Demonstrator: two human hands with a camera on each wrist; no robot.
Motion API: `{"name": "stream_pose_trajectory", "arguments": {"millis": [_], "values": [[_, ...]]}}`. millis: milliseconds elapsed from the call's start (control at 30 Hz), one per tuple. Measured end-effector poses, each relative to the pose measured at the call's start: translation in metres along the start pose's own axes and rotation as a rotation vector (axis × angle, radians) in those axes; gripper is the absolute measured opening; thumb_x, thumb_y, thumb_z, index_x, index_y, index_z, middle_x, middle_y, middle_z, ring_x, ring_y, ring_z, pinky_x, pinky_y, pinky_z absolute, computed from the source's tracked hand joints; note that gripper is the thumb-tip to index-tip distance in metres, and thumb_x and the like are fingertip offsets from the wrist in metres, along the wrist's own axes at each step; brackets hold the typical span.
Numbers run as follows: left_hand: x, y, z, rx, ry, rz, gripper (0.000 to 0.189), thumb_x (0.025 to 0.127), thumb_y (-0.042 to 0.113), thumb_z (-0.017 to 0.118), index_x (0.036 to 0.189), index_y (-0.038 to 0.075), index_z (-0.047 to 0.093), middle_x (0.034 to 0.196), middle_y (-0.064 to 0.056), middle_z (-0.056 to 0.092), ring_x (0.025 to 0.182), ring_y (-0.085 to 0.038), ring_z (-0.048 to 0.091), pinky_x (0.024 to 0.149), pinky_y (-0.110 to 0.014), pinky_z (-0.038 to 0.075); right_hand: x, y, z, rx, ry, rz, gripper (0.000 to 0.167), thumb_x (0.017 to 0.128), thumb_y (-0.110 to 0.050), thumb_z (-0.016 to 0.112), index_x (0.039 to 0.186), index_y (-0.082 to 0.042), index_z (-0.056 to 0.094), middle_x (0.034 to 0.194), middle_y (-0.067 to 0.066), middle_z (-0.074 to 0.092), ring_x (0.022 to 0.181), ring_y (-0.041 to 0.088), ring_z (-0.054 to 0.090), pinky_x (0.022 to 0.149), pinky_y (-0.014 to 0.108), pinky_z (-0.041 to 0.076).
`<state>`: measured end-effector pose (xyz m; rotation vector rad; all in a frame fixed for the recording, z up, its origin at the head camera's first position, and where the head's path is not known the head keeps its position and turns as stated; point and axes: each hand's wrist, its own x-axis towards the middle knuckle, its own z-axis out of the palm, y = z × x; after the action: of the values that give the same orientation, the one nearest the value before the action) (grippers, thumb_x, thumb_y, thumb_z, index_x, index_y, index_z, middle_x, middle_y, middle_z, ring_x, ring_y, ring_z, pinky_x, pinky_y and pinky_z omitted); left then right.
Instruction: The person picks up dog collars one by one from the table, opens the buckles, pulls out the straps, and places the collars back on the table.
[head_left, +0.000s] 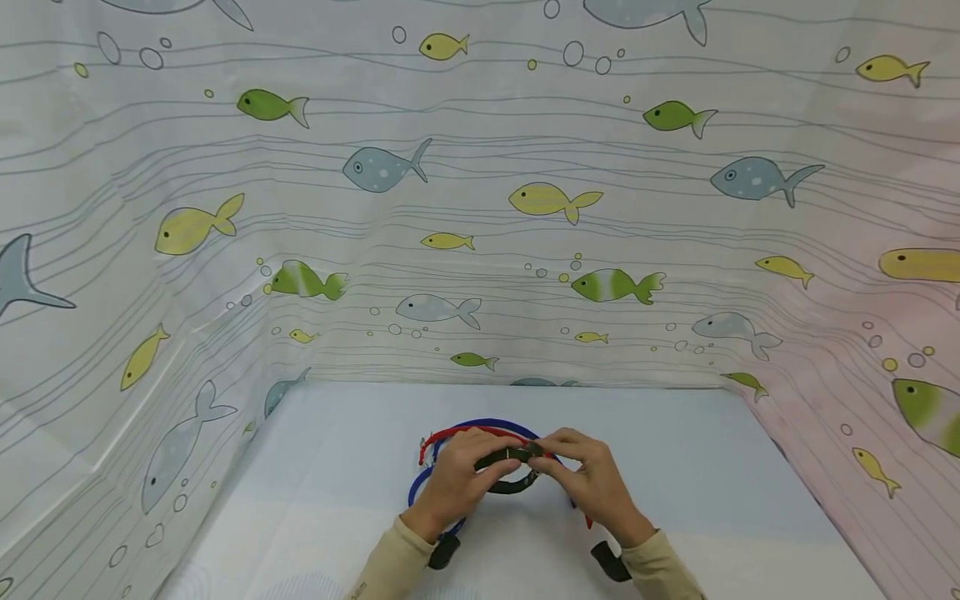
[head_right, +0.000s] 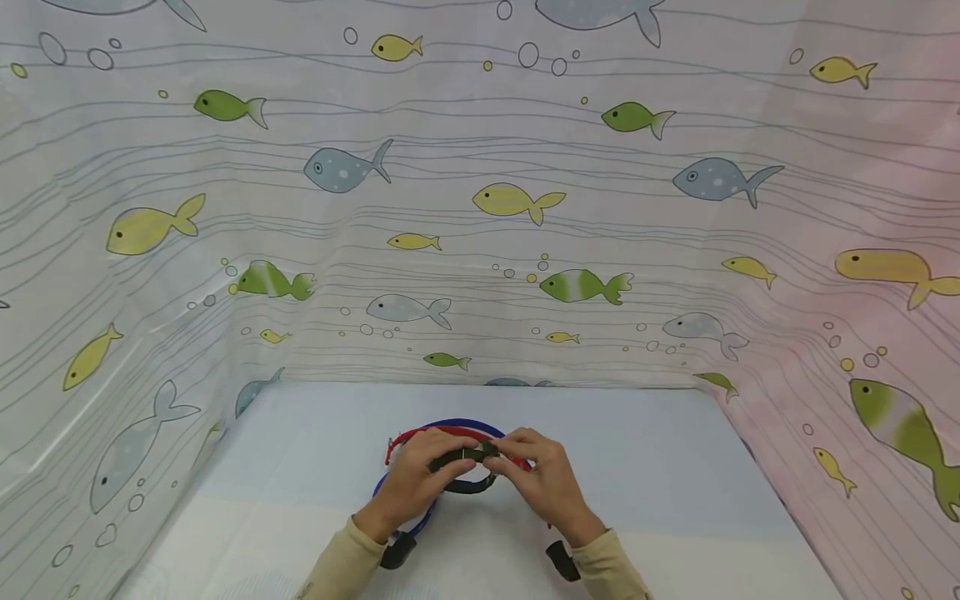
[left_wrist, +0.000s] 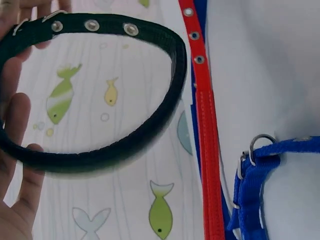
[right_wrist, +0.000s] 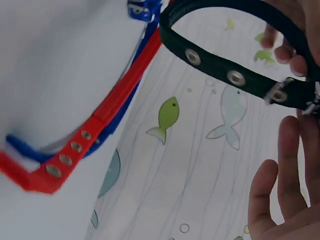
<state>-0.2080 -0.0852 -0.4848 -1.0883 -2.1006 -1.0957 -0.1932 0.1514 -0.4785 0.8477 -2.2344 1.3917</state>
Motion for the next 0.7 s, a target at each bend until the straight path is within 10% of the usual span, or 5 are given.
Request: {"name": "stream_pose_trajectory", "arguments": {"millis": [700], "values": [[0.010,0.022,0.002,0.301,-0.127,-0.133,0.011,0.088,0.019,0.078,0.099,0.019,0.078,0.104,0.006,0.067,0.096,-0.013,0.060,0.084,-0.034,0.052,0.004,-0.007,0.004,-0.035,-0.046,0.085,0.021,0.094,-0.020,0.075,0.113,-0.028,0.072,0.104,-0.013,0.067,0.094,0.009,0.069,0.079,0.028,0.059]]}}
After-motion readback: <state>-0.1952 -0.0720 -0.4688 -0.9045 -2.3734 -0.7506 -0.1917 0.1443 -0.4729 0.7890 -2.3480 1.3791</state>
